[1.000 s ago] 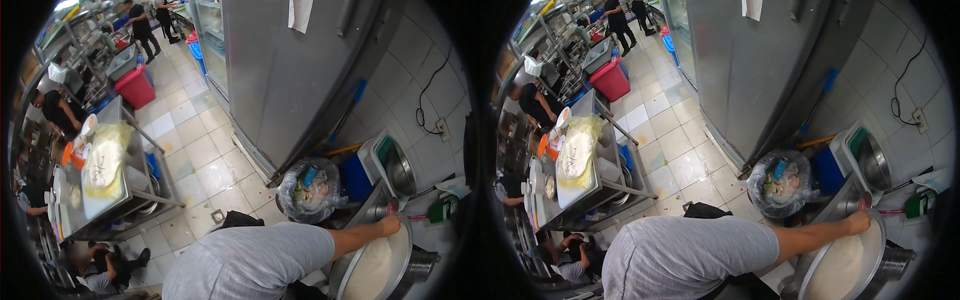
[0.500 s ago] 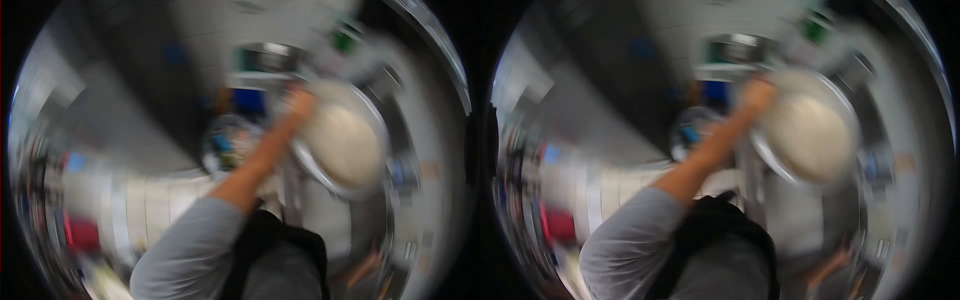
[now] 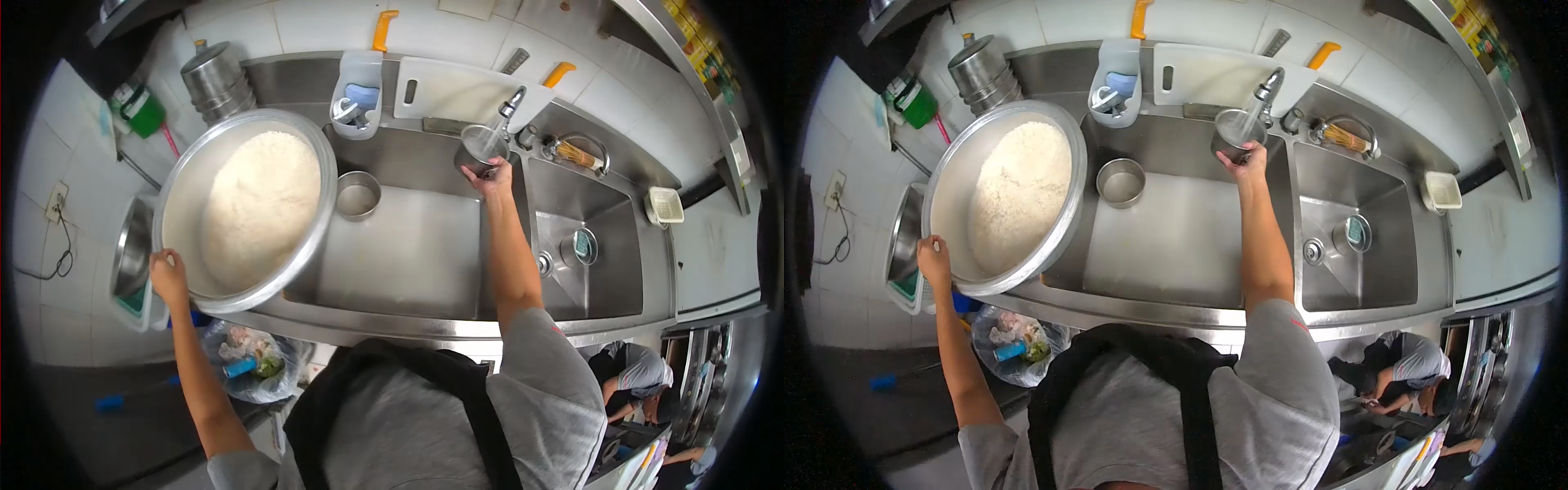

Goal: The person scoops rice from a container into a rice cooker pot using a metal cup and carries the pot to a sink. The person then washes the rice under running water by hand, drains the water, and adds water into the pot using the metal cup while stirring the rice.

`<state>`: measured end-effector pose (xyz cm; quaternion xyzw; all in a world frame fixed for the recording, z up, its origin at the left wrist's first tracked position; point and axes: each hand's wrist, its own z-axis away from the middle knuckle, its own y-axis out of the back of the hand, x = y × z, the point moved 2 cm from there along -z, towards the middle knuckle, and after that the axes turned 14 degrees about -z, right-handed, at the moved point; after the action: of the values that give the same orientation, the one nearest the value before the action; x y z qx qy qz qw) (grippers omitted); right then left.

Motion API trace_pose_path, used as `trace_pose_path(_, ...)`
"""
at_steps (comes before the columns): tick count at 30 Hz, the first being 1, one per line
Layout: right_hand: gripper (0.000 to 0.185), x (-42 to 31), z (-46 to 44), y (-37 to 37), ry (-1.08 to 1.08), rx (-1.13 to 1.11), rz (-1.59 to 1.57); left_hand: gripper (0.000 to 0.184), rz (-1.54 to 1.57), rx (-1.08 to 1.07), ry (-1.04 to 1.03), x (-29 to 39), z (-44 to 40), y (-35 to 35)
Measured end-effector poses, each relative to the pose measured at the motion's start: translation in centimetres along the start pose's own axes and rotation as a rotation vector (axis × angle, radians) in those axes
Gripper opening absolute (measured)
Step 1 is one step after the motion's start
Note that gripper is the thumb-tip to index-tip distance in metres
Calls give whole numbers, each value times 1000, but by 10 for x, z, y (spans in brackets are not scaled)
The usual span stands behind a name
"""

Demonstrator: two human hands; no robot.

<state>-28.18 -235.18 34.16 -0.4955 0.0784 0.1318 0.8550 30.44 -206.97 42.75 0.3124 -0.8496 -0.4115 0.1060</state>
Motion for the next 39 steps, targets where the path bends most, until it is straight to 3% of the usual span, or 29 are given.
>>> trace_pose_path(2, 34, -9, -15, 8, -73, 90, -20, 6, 41, 11, -28, -6, 4, -7)
trace_pose_path(5, 41, -9, -4, 0, 0, 9, 43, 9, 4, -4, 25, -16, 8, -18)
trace_pose_path(10, 50, -14, 5, -11, 0, 22, 34, 22, -71, -359, 14, 22, -15, 11)
trace_pose_path(12, 55, -13, 9, -15, 12, 24, 50, 25, 151, -218, -72, 45, -28, -1)
trace_pose_path(14, 45, -12, 16, -20, 72, 130, 22, 29, 371, -199, -168, 92, -41, 0)
trace_pose_path(16, 41, -11, 21, -24, 100, 156, 23, 31, 541, -332, -300, 145, -51, 11)
trace_pose_path(19, 38, -27, 0, -10, 32, 59, 53, 37, 518, -426, -541, 208, -50, -10)
trace_pose_path(21, 56, -29, -7, -4, 72, 44, 45, 42, 440, -490, -623, 239, -43, -32)
trace_pose_path(27, 42, -40, -35, 17, -30, -30, 32, 48, 444, -592, -707, 258, -26, -43)
trace_pose_path(30, 35, -22, 5, -8, 66, -89, 69, 47, 515, -616, -741, 263, -14, -73)
trace_pose_path(31, 26, -18, -1, -8, 24, 24, 6, 54, 329, -673, -782, 262, -14, -73)
trace_pose_path(32, 44, -11, 8, -18, 78, 69, -5, 56, 294, -700, -849, 260, -12, -85)
trace_pose_path(36, 52, -6, 12, -30, 63, 29, 20, 54, 103, -877, -924, 262, -7, -84)
trace_pose_path(38, 59, -7, 17, -33, 53, -20, 39, 54, -16, -1312, -882, 259, -9, -79)
trace_pose_path(39, 68, -7, 18, -35, 39, -64, 65, 54, -21, -1305, -885, 258, -8, -82)
